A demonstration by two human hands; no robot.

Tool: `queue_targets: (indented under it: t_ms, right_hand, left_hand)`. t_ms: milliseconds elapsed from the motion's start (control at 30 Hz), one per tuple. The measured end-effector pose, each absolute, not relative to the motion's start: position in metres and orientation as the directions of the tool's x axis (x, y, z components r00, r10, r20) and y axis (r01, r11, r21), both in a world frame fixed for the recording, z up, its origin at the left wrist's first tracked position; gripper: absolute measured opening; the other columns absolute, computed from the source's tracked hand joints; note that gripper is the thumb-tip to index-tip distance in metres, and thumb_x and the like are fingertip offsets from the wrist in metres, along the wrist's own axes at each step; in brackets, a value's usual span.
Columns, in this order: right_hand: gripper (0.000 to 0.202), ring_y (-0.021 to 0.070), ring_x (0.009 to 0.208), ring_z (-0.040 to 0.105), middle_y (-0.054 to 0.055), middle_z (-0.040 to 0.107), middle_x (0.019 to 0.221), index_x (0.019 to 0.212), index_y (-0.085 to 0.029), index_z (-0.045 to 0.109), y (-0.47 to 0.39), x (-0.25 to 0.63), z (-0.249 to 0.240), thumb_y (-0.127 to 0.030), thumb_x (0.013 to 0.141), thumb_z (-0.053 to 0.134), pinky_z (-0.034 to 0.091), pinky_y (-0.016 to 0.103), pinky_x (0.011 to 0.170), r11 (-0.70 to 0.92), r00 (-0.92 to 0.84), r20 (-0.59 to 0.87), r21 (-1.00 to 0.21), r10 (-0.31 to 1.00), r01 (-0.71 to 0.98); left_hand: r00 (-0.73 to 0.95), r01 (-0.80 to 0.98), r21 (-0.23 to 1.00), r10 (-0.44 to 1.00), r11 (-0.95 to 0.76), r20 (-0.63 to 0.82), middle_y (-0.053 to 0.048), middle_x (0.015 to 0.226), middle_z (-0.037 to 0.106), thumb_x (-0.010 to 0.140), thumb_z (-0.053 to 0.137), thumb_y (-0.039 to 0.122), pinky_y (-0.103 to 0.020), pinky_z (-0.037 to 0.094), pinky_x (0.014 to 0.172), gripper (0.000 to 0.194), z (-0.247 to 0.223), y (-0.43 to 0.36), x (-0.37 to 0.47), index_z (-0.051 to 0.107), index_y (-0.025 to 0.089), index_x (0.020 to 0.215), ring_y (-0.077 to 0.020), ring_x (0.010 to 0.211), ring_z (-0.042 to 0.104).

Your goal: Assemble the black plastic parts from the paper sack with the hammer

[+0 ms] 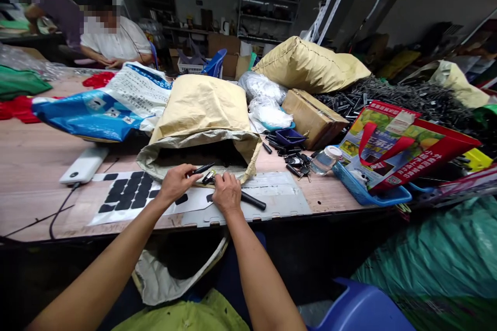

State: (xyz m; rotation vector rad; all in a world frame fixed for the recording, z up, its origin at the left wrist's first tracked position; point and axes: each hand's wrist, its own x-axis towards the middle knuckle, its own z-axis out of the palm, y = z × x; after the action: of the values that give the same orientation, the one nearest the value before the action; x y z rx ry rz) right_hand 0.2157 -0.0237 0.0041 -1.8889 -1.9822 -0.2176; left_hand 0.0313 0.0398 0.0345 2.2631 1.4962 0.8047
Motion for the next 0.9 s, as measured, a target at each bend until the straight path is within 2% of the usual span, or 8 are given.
queue_targets:
  t_ms: [167, 333, 533, 667, 800, 900]
  right_hand:
    - [0.02, 0.0237, 0.093, 0.047, 0.007, 0.059, 0.099, 0.111, -0.024, 0.066, -0.024, 0.214, 0.006, -0.025, 0.097, 0.052, 0.03, 0.033, 0.076, 0.061, -0.003, 0.364, -0.149, 0.931, 0.987]
    - [0.021, 0.024, 0.095, 0.048, 0.008, 0.059, 0.099, 0.112, -0.024, 0.067, -0.026, 0.214, 0.006, -0.025, 0.098, 0.052, 0.03, 0.033, 0.077, 0.061, -0.004, 0.373, -0.141, 0.928, 0.988]
    - [0.023, 0.0233, 0.095, 0.049, 0.007, 0.061, 0.099, 0.115, -0.025, 0.067, -0.024, 0.216, 0.006, -0.024, 0.097, 0.054, 0.033, 0.032, 0.078, 0.077, -0.015, 0.362, -0.158, 0.932, 0.984]
    - [0.025, 0.0225, 0.095, 0.052, 0.007, 0.063, 0.099, 0.116, -0.023, 0.069, -0.027, 0.218, 0.02, -0.022, 0.098, 0.051, 0.037, 0.031, 0.083, 0.123, -0.04, 0.369, -0.205, 0.929, 0.971]
    - [0.03, 0.0212, 0.099, 0.057, 0.007, 0.065, 0.103, 0.124, -0.021, 0.065, -0.045, 0.215, 0.04, -0.024, 0.102, 0.046, 0.041, 0.029, 0.09, 0.238, -0.059, 0.469, -0.332, 0.881, 0.913]
    - [0.033, 0.0199, 0.1, 0.06, 0.007, 0.067, 0.104, 0.127, -0.022, 0.064, -0.064, 0.21, 0.045, -0.022, 0.102, 0.042, 0.044, 0.028, 0.091, 0.291, -0.076, 0.478, -0.394, 0.875, 0.872]
  left_hand:
    - [0.392, 0.73, 0.507, 0.889, -0.457, 0.237, -0.004, 0.085, 0.068, 0.083, 0.071, 0.042, -0.032, 0.044, 0.079, 0.02, 0.015, -0.004, -0.005, 0.076, 0.023, 0.091, -0.0223, 0.09, 0.059]
    - [0.424, 0.67, 0.559, 0.87, -0.488, 0.251, -0.005, 0.093, 0.068, 0.081, 0.075, 0.038, -0.034, 0.044, 0.085, 0.023, 0.003, -0.01, 0.005, 0.076, 0.024, 0.099, -0.023, 0.092, 0.056]
    - [0.448, 0.626, 0.604, 0.861, -0.493, 0.239, -0.004, 0.092, 0.068, 0.08, 0.075, 0.036, -0.034, 0.042, 0.084, 0.022, -0.004, -0.001, 0.009, 0.074, 0.023, 0.098, -0.0222, 0.091, 0.054]
    - [0.423, 0.629, 0.63, 0.881, -0.455, 0.212, -0.003, 0.094, 0.069, 0.079, 0.076, 0.037, -0.034, 0.042, 0.083, 0.023, -0.003, -0.001, 0.008, 0.073, 0.023, 0.096, -0.0223, 0.092, 0.054]
    - [0.412, 0.641, 0.625, 0.887, -0.445, 0.209, -0.003, 0.094, 0.069, 0.08, 0.075, 0.038, -0.034, 0.041, 0.084, 0.021, -0.001, -0.003, 0.009, 0.073, 0.023, 0.096, -0.0225, 0.093, 0.054]
    - [0.404, 0.642, 0.63, 0.891, -0.436, 0.205, -0.003, 0.094, 0.068, 0.081, 0.074, 0.038, -0.035, 0.041, 0.085, 0.022, -0.002, -0.003, 0.01, 0.074, 0.024, 0.097, -0.0228, 0.094, 0.053]
